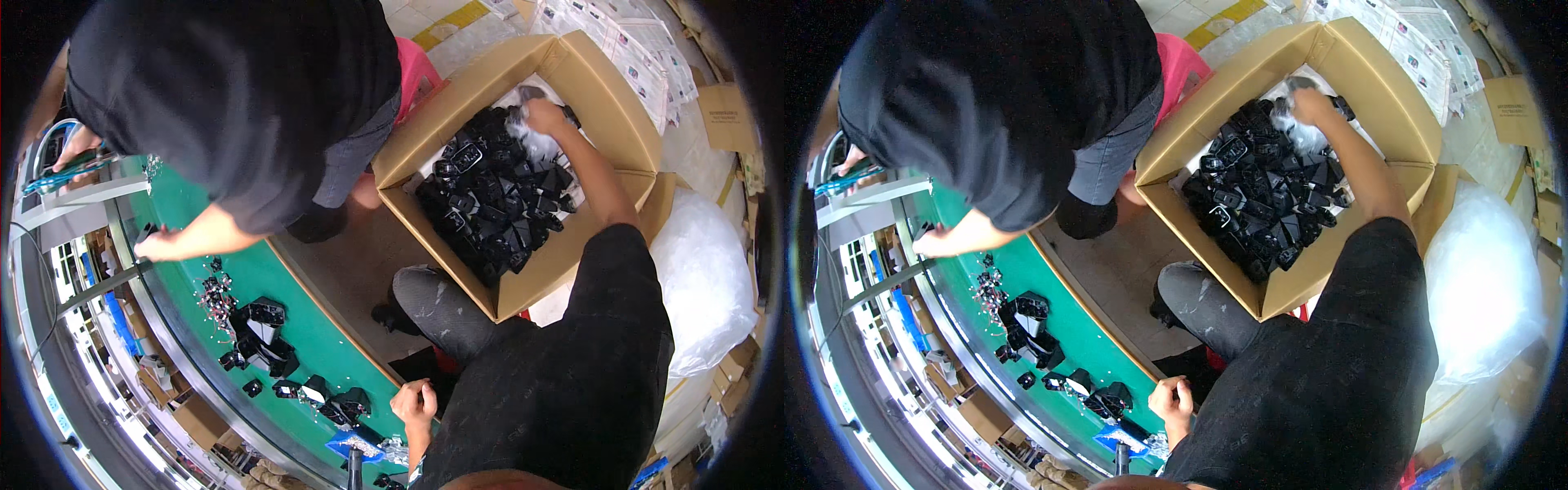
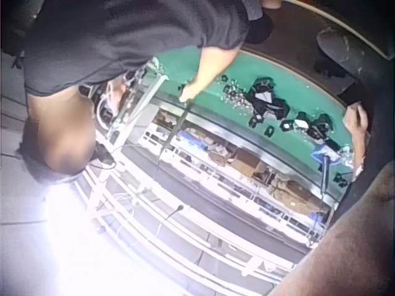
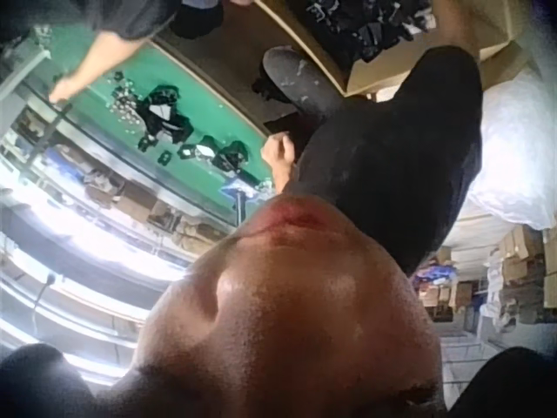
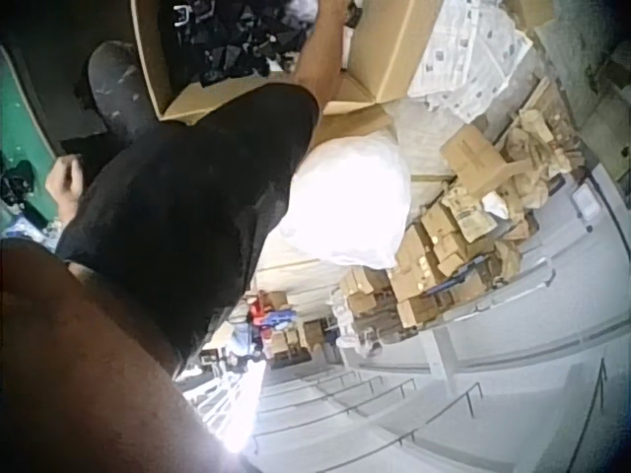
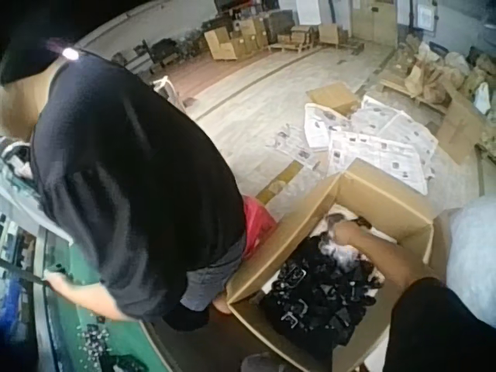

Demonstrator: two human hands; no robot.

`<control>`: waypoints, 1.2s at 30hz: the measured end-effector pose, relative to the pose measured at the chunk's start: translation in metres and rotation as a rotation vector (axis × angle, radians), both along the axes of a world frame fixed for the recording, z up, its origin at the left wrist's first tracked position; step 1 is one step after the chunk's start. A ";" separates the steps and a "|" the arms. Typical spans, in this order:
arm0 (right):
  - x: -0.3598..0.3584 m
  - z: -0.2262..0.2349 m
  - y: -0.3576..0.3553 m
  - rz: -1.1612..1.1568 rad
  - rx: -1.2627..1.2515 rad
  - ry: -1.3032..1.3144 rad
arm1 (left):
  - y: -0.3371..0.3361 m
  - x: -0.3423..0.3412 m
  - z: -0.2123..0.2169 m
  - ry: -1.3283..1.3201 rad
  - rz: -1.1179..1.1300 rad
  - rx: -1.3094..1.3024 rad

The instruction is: Pack small electronic components into plastic bags and place them into a cardboard box.

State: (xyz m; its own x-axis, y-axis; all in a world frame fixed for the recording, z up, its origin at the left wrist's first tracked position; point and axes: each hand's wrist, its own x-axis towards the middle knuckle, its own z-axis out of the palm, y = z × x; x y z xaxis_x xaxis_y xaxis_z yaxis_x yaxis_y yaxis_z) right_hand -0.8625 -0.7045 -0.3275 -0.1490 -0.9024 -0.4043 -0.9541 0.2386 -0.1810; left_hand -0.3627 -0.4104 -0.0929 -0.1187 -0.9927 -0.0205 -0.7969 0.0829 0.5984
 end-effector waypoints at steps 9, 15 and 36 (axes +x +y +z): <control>0.021 0.027 0.055 0.188 -0.116 -0.677 | 0.003 0.000 -0.004 0.003 -0.012 -0.029; -0.037 0.023 0.043 -0.263 -0.050 -0.114 | -0.001 -0.002 -0.007 0.036 -0.047 -0.049; 0.009 0.094 0.082 -0.138 -0.637 -0.582 | -0.003 -0.010 0.012 0.220 0.097 -0.002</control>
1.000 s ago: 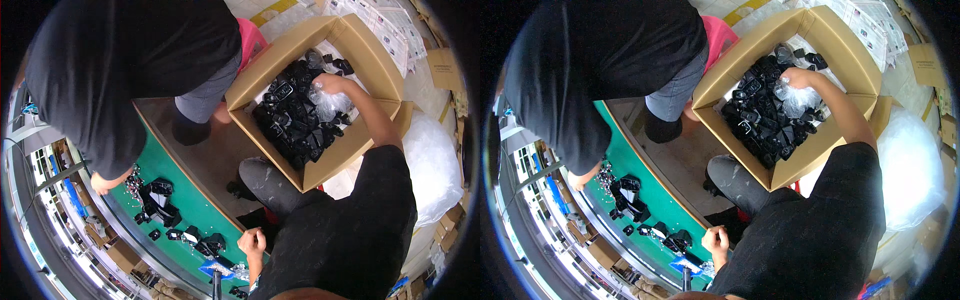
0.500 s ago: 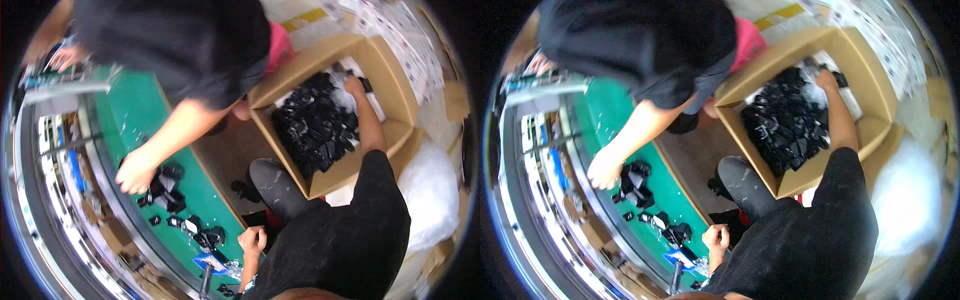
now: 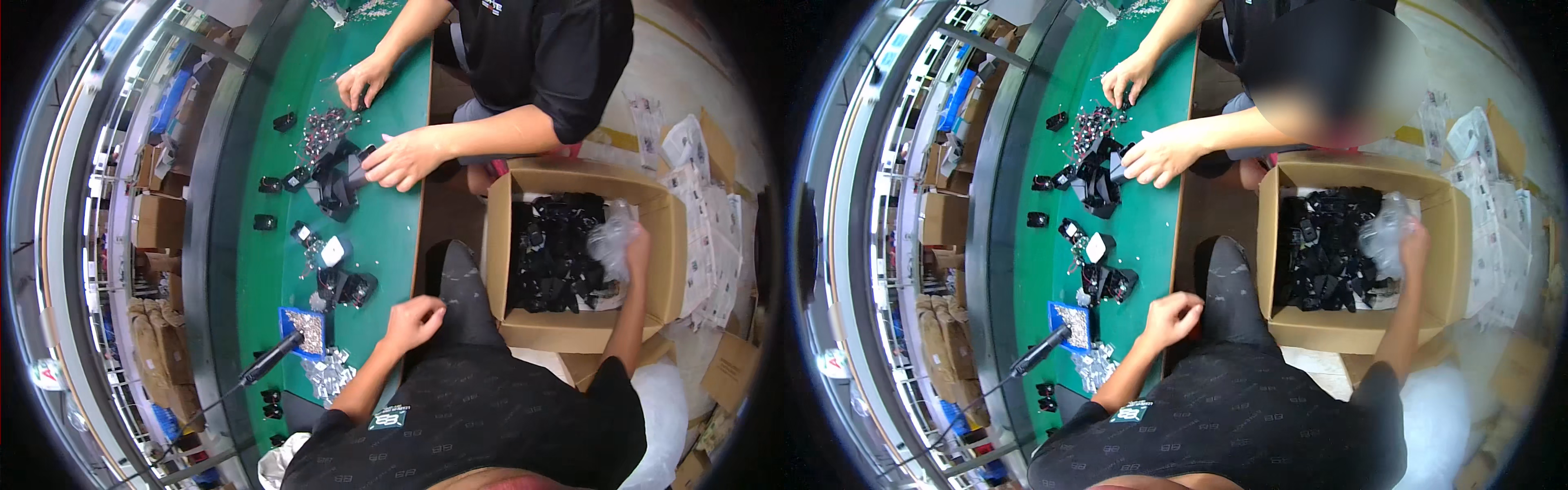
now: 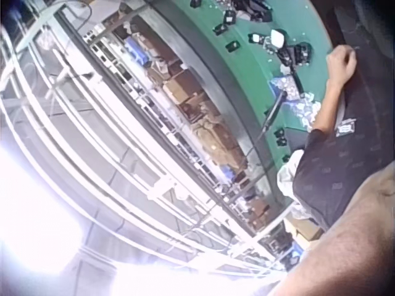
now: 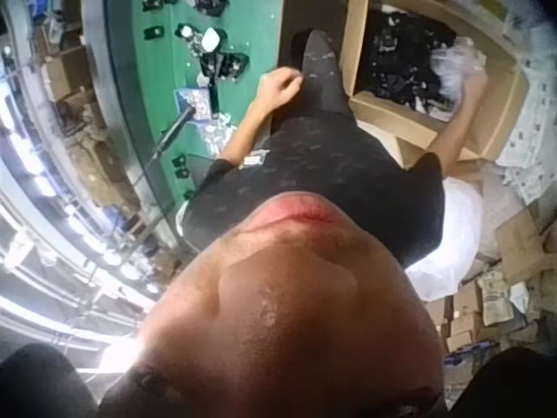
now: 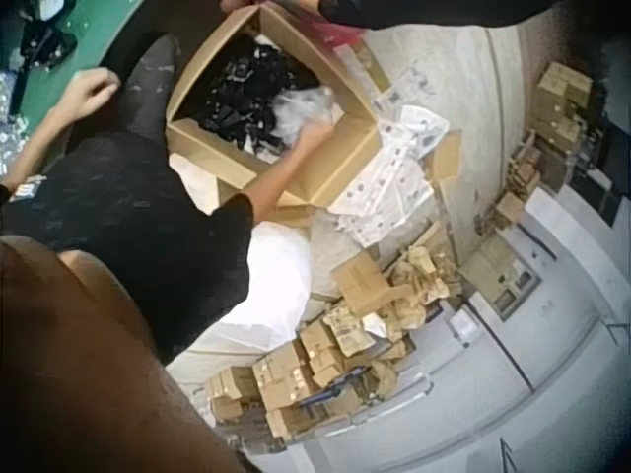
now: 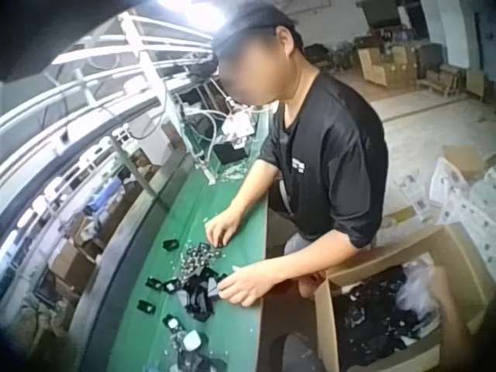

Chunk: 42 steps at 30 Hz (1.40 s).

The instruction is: Pack small electronic components into plastic bags and place them into a cardboard box.

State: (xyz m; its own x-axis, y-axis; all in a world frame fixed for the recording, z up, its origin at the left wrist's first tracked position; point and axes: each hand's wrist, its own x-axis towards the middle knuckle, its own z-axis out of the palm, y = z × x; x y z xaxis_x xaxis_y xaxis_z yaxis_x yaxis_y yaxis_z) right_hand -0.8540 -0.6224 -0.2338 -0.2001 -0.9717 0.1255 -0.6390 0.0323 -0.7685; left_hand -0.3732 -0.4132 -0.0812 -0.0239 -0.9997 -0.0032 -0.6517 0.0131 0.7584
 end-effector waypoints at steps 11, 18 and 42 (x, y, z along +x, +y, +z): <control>0.242 0.203 0.171 1.095 -0.622 -0.457 | 0.013 -0.089 0.038 0.852 -0.655 0.061; 0.296 0.207 0.214 1.274 -0.456 -0.127 | 0.091 -0.063 0.021 1.004 -0.327 -0.013; 0.155 0.158 0.363 0.198 -0.274 0.445 | 0.110 -0.110 0.034 0.724 -0.869 0.636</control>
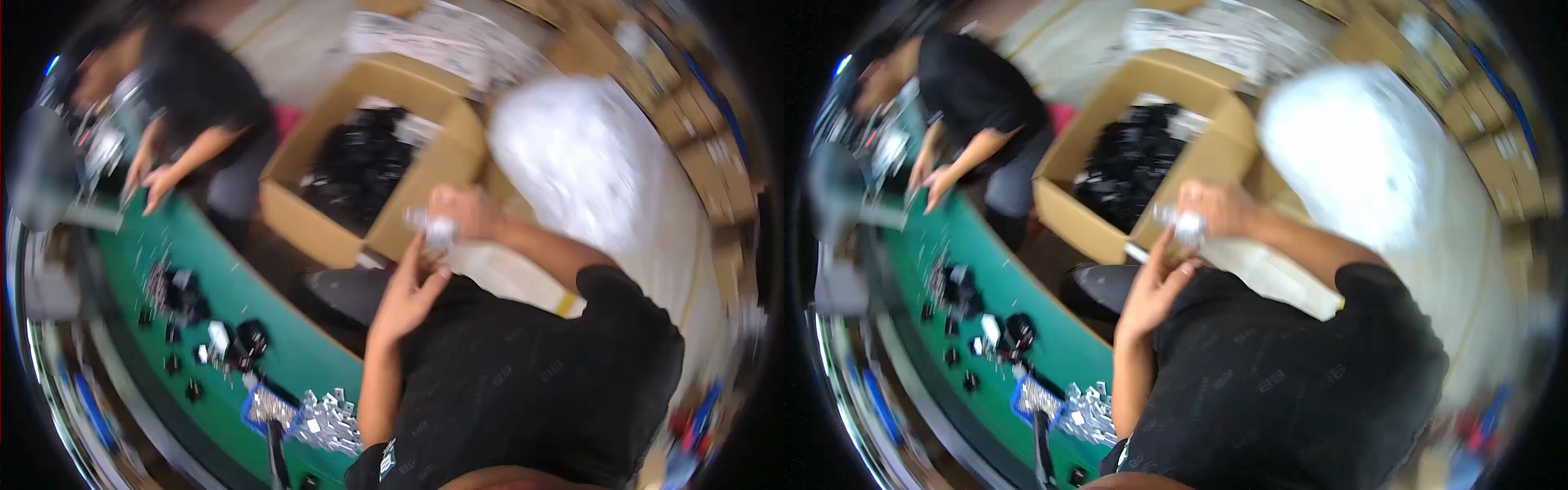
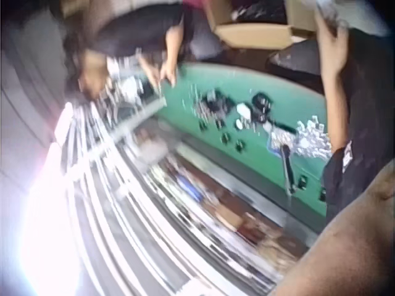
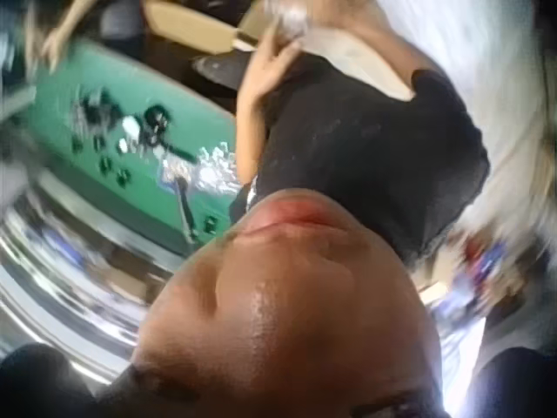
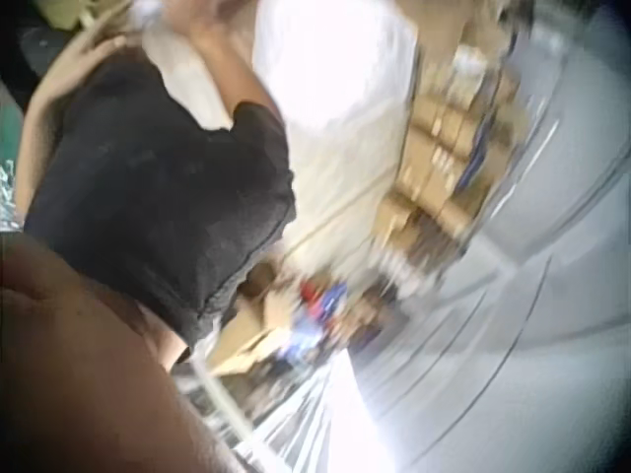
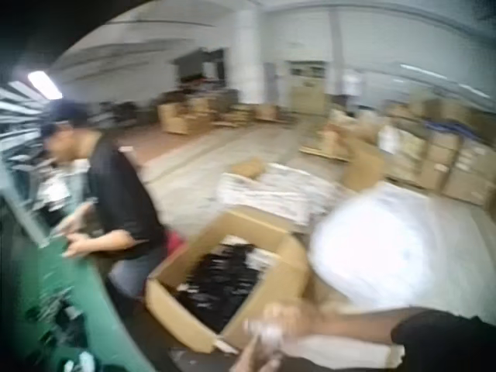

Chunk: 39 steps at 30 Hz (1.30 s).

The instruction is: Pack small electronic components into plastic bags and place them into a cardboard box.

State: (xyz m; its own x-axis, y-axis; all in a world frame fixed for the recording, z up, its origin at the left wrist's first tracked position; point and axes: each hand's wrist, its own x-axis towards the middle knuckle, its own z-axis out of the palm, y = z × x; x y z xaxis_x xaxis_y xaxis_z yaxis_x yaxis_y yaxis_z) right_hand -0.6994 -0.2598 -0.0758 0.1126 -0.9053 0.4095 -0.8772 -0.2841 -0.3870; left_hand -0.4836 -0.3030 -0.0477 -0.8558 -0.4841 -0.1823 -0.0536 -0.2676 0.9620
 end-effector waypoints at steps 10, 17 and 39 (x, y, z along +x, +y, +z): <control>-0.265 0.043 0.273 -1.434 -0.443 0.212 | 0.018 -0.019 -0.003 -0.088 -0.148 -0.116; -0.357 -0.032 0.156 -1.361 0.114 0.078 | 0.036 -0.018 -0.016 -0.193 -0.072 -0.092; -0.292 0.187 -0.265 -0.407 -0.202 -0.069 | 0.056 0.082 -0.041 -0.217 0.742 -0.402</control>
State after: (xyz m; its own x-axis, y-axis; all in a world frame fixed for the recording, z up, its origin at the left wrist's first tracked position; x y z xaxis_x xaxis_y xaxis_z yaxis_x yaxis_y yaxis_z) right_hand -0.9917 -0.5251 0.1112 -0.2692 -0.7713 0.5767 -0.9074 0.0024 -0.4203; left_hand -0.4018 -0.2473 -0.0885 -0.2595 -0.9657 -0.0006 -0.1932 0.0513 0.9798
